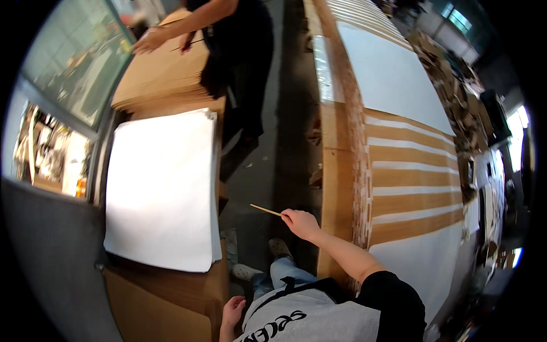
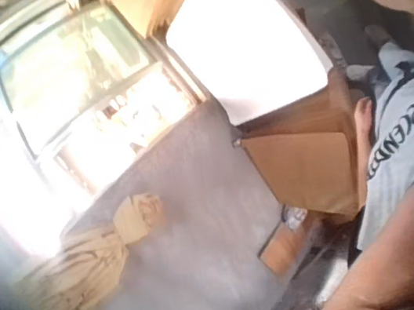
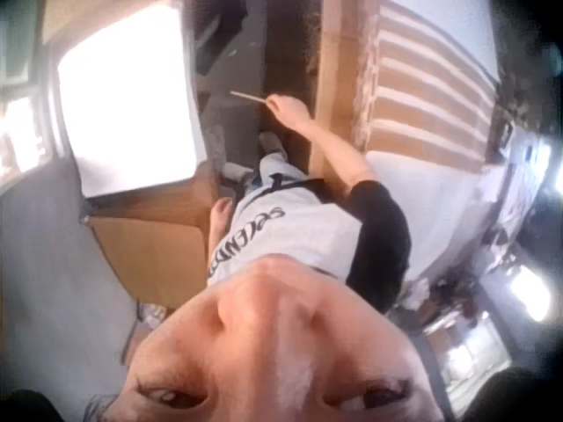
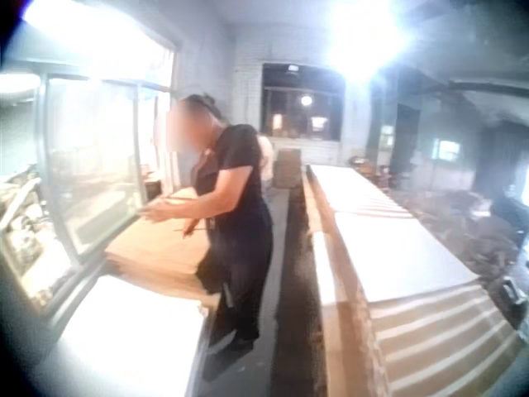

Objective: The person repeatedly picks up large sheets of paper, places them on a wooden surface, and smooths them with a thin stick. The person works alongside another person at the same table, handling the paper one at a time.

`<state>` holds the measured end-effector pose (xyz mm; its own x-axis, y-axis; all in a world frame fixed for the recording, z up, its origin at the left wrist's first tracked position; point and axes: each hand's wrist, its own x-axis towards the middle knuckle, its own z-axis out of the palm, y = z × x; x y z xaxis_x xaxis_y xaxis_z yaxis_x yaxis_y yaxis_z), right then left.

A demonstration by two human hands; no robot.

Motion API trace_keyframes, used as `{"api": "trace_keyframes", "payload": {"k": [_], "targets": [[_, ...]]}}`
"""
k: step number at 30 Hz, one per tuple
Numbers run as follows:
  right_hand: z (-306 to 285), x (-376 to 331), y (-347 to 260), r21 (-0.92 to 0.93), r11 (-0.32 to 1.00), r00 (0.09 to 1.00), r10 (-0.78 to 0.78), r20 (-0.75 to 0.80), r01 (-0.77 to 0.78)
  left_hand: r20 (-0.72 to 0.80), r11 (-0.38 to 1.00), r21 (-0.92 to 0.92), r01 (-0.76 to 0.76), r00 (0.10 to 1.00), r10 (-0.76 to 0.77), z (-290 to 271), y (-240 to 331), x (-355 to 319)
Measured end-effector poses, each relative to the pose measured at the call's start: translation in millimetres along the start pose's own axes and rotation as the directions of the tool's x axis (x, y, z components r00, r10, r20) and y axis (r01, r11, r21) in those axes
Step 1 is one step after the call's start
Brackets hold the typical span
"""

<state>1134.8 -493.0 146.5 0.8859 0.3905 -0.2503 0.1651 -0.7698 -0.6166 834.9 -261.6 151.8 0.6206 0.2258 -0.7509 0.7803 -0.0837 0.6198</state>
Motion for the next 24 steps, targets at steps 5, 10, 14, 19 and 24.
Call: {"api": "trace_keyframes", "payload": {"k": [5,10,14,19,24], "targets": [[23.1,-6.3,-48.3,0.047,0.99,0.959,-0.143,0.247,0.135,-0.198,0.962,-0.27,-0.051,0.98,-0.004,23.8,-60.9,-15.8],[60.0,-42.0,-99.9,-0.014,0.954,0.881,-0.272,0.388,0.3,-0.277,0.91,-0.412,-0.049,0.958,-0.074,38.7,-87.5,-54.8],[109.4,-90.2,-141.5,0.037,0.858,0.745,-0.465,0.478,0.512,-0.471,0.945,-0.276,-0.176,0.882,0.027,57.1,-154.1,-89.0],[173.2,-176.1,-170.6,0.102,0.683,0.523,-0.637,0.566,0.723,-0.622,0.918,-0.343,-0.2,0.78,-0.063,83.5,-229.7,-155.3],[251.6,-277.6,-214.0,0.227,0.401,0.146,-0.714,0.685,0.888,-0.781,0.784,-0.567,-0.252,0.468,-0.414,149.6,-357.3,-226.9]]}}
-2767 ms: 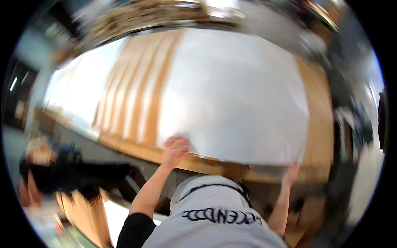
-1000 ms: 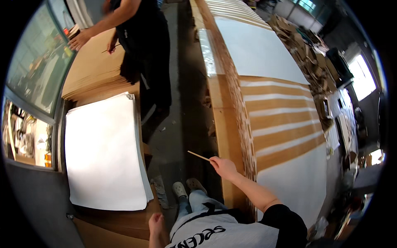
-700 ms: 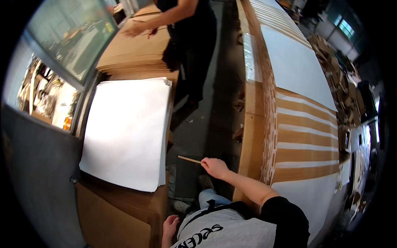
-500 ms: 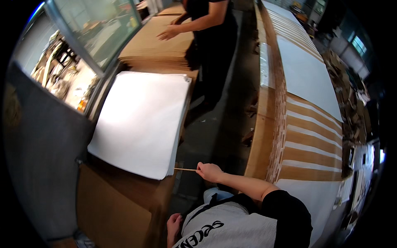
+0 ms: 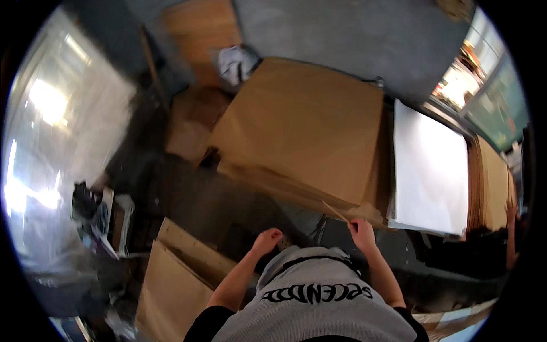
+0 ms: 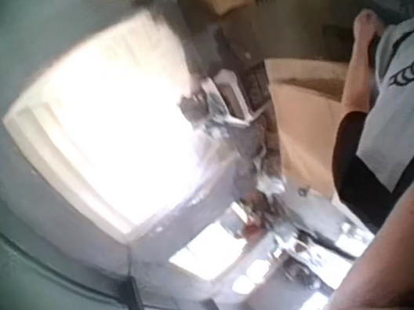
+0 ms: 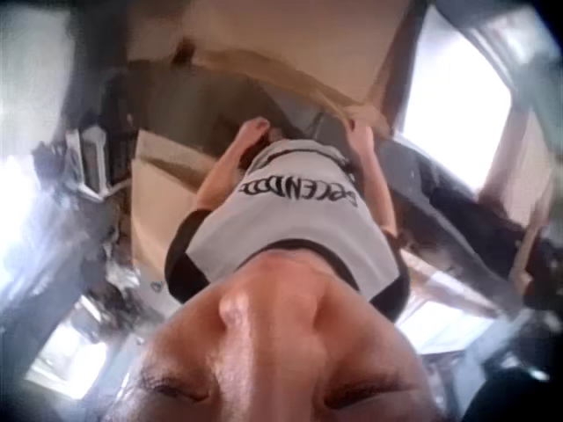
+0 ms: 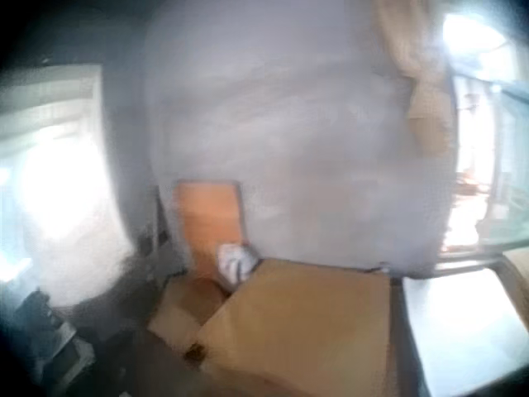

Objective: The person repeatedly picks up large sheets of paper, places them on a wooden surface, and smooths them with a thin stick. The person works alongside another person at the same table, handling the paper one at a time.

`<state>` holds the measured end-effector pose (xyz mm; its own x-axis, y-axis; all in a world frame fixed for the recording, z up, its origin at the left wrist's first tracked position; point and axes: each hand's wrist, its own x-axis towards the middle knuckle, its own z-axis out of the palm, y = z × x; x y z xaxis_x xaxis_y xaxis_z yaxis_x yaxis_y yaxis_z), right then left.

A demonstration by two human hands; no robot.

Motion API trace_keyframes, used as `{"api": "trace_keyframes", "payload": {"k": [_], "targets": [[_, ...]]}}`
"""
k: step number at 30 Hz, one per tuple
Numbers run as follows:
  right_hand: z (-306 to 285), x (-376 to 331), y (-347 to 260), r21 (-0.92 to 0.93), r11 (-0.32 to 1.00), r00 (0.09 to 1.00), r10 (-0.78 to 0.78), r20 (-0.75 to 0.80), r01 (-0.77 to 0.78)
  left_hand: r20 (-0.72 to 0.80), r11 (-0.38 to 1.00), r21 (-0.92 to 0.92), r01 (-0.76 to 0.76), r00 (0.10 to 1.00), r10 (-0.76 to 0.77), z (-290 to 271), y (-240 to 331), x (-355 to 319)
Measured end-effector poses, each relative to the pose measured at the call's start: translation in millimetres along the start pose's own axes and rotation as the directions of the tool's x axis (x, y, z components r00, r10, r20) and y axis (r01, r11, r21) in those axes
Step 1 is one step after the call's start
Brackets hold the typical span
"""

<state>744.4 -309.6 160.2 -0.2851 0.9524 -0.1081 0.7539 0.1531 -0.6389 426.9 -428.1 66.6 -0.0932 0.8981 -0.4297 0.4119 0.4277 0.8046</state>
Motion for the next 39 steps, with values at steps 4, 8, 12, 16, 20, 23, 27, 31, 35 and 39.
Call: {"api": "trace_keyframes", "payload": {"k": [4,8,12,16,20,23,27,31,35,39], "targets": [[24.3,64.3,-78.0,-0.084,0.99,0.987,-0.1,0.123,0.111,-0.304,0.983,-0.144,0.117,0.94,-0.156,-36.3,-46.7,-21.6],[36.9,119.5,-118.6,-0.17,0.979,0.969,-0.073,0.235,0.115,-0.278,0.898,-0.43,0.093,0.933,-0.23,-40.3,-56.5,-5.8],[50.3,183.0,-130.9,-0.246,0.946,0.951,-0.14,0.276,0.211,-0.133,0.611,-0.78,0.133,0.92,-0.37,-67.7,-21.1,24.6],[98.7,248.7,-140.7,-0.225,0.912,0.898,-0.248,0.364,0.343,-0.109,0.323,-0.945,0.051,0.882,-0.459,-109.7,-6.9,44.5],[148.6,287.6,-185.4,-0.12,0.868,0.819,-0.398,0.413,0.482,-0.054,0.163,-0.986,0.028,0.877,-0.477,-149.0,-2.7,69.6],[165.7,305.8,-209.5,-0.131,0.891,0.803,-0.319,0.503,0.435,0.012,0.173,-0.98,0.098,0.898,-0.441,-178.1,-5.1,93.1],[189.7,347.4,-190.5,-0.114,0.927,0.863,-0.282,0.418,0.358,0.099,0.263,-0.936,0.233,0.894,-0.437,-208.2,-19.3,123.5],[185.2,398.0,-195.3,-0.286,0.922,0.899,-0.125,0.419,0.262,0.216,0.261,-0.89,0.374,0.849,-0.481,-237.5,-34.7,156.8],[192.0,446.4,-240.6,-0.442,0.88,0.926,0.005,0.377,0.176,0.28,0.381,-0.795,0.472,0.843,-0.459,-286.6,-63.1,195.8],[245.1,538.8,-283.7,-0.442,0.885,0.962,-0.024,0.272,0.147,0.246,0.446,-0.77,0.455,0.858,-0.45,-358.3,-85.8,238.2]]}}
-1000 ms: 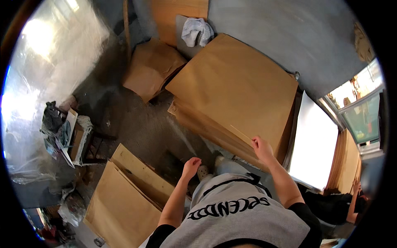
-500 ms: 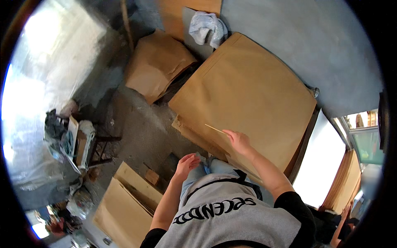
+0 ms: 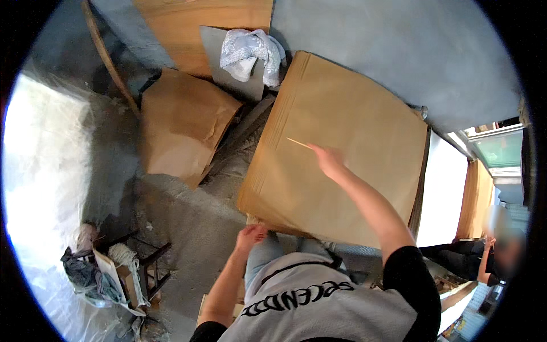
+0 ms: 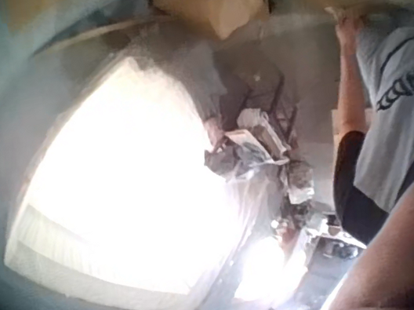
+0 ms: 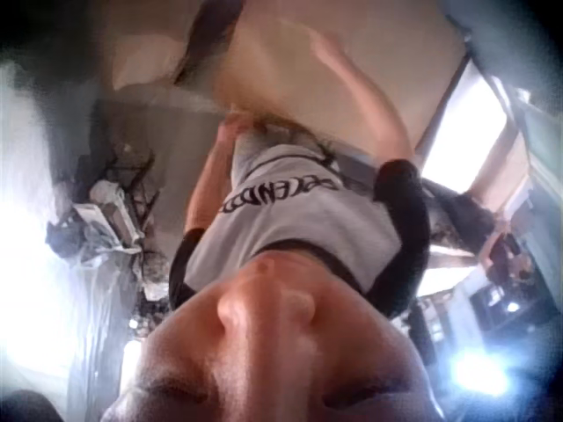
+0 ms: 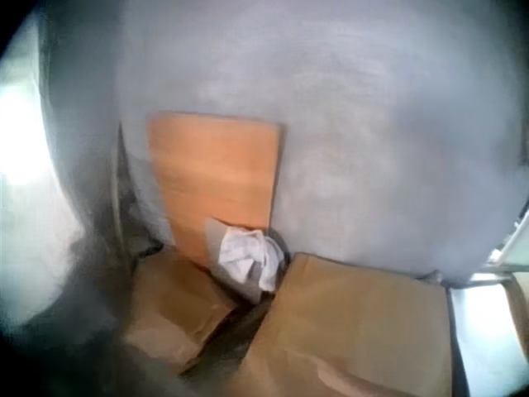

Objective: The person repeatedly picks up large sheets of paper, places them on a wooden surface, and smooths them with a thin stick. The person works alongside another person at the same table, handling the paper one at a time.

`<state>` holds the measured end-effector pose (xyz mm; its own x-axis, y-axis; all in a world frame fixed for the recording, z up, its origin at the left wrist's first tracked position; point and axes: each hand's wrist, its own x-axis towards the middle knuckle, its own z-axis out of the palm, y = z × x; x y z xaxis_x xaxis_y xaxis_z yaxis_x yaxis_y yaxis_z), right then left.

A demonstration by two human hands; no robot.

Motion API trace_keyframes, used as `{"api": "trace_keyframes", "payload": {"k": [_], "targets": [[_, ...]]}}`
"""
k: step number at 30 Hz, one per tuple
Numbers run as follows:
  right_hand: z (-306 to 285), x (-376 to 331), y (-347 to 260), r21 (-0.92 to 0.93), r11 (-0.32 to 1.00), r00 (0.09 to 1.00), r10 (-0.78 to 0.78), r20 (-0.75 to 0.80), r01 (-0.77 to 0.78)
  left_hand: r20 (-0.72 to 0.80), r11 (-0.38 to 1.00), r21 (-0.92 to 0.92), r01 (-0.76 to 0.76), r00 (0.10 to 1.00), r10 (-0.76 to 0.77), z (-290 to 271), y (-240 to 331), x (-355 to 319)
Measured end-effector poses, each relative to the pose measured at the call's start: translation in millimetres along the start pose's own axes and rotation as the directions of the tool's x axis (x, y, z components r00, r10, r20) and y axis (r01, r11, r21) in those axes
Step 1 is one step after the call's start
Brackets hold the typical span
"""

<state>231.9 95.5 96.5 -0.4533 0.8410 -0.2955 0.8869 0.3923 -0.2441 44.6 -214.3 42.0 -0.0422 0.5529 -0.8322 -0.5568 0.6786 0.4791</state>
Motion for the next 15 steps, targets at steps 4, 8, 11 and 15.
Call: {"api": "trace_keyframes", "payload": {"k": [4,8,11,15], "targets": [[-26.2,64.7,-62.1,-0.178,0.984,0.999,0.036,0.038,-0.029,-0.116,0.991,0.01,-0.135,0.984,0.136,-53.3,71.1,20.4],[13.5,57.7,-19.4,-0.14,0.99,1.0,-0.022,0.022,0.025,-0.223,0.995,-0.031,-0.096,0.971,0.087,-127.8,75.9,29.1],[9.3,28.9,34.8,-0.241,0.965,0.991,0.119,0.057,-0.102,-0.292,0.997,-0.07,0.038,0.955,-0.057,-165.5,64.5,27.3],[-20.4,47.5,13.7,-0.285,0.958,1.0,-0.008,0.014,0.012,-0.267,0.998,0.021,0.063,0.962,-0.055,-161.3,69.4,42.2]]}}
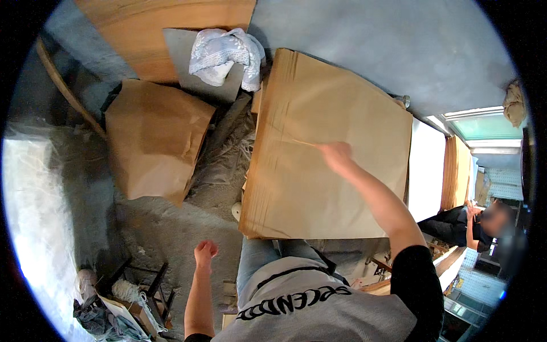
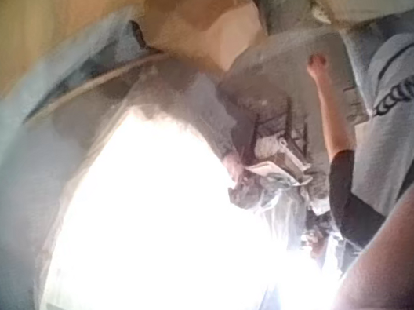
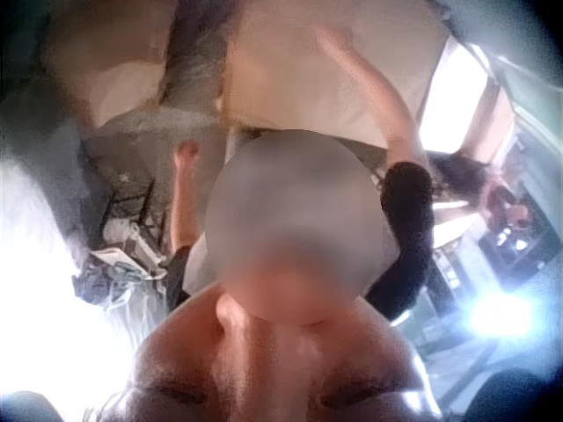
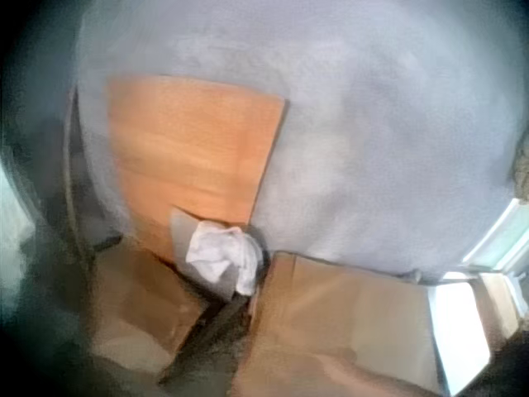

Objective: The person repeatedly picks up large sheets of paper, places them on a wooden surface, and smooths them with a thin stick. The person works alongside another person at the same table, handling the paper one at a time.

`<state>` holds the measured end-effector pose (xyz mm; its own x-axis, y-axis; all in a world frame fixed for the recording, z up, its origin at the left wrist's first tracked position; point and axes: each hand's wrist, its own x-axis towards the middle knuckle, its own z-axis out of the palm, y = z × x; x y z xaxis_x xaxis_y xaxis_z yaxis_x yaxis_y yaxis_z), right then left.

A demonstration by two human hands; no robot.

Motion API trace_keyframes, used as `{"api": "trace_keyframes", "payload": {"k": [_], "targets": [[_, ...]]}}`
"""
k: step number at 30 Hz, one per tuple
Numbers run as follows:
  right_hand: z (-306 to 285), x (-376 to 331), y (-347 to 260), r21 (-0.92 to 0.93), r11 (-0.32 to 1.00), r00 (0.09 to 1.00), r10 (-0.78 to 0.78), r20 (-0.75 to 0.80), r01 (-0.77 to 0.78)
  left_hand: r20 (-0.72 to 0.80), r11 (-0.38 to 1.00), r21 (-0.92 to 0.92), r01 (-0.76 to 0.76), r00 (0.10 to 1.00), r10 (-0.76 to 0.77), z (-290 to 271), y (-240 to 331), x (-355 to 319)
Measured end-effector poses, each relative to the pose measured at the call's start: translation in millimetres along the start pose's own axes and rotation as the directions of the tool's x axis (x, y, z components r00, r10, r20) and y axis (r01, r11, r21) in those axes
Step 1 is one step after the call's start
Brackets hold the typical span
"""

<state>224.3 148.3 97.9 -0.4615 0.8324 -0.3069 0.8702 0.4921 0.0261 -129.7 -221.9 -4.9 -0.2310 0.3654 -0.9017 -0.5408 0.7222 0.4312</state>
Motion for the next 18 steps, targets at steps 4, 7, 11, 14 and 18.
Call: {"api": "trace_keyframes", "payload": {"k": [4,7,11,14,18], "targets": [[-44.0,50.9,-86.9,0.039,0.999,0.996,0.032,0.078,-0.035,0.188,0.994,0.045,-0.104,0.978,0.094,55.2,36.3,-1.1],[17.1,36.5,-43.8,0.003,0.999,0.998,-0.05,-0.027,0.05,0.166,0.995,0.087,-0.057,0.985,0.042,50.7,42.4,-7.4],[-9.8,-18.8,14.3,-0.046,0.987,0.948,0.16,0.277,-0.153,-0.043,0.998,-0.009,0.067,0.997,-0.068,-20.8,-28.7,-1.1],[-12.8,0.4,-1.5,-0.005,1.0,1.0,-0.019,-0.013,0.019,-0.022,0.988,0.12,0.1,0.995,-0.098,-32.1,-42.6,2.5],[-30.5,55.9,-67.5,0.049,0.995,0.996,-0.085,-0.031,0.086,0.117,0.993,0.114,0.007,0.993,-0.021,27.4,1.1,1.4]]}}
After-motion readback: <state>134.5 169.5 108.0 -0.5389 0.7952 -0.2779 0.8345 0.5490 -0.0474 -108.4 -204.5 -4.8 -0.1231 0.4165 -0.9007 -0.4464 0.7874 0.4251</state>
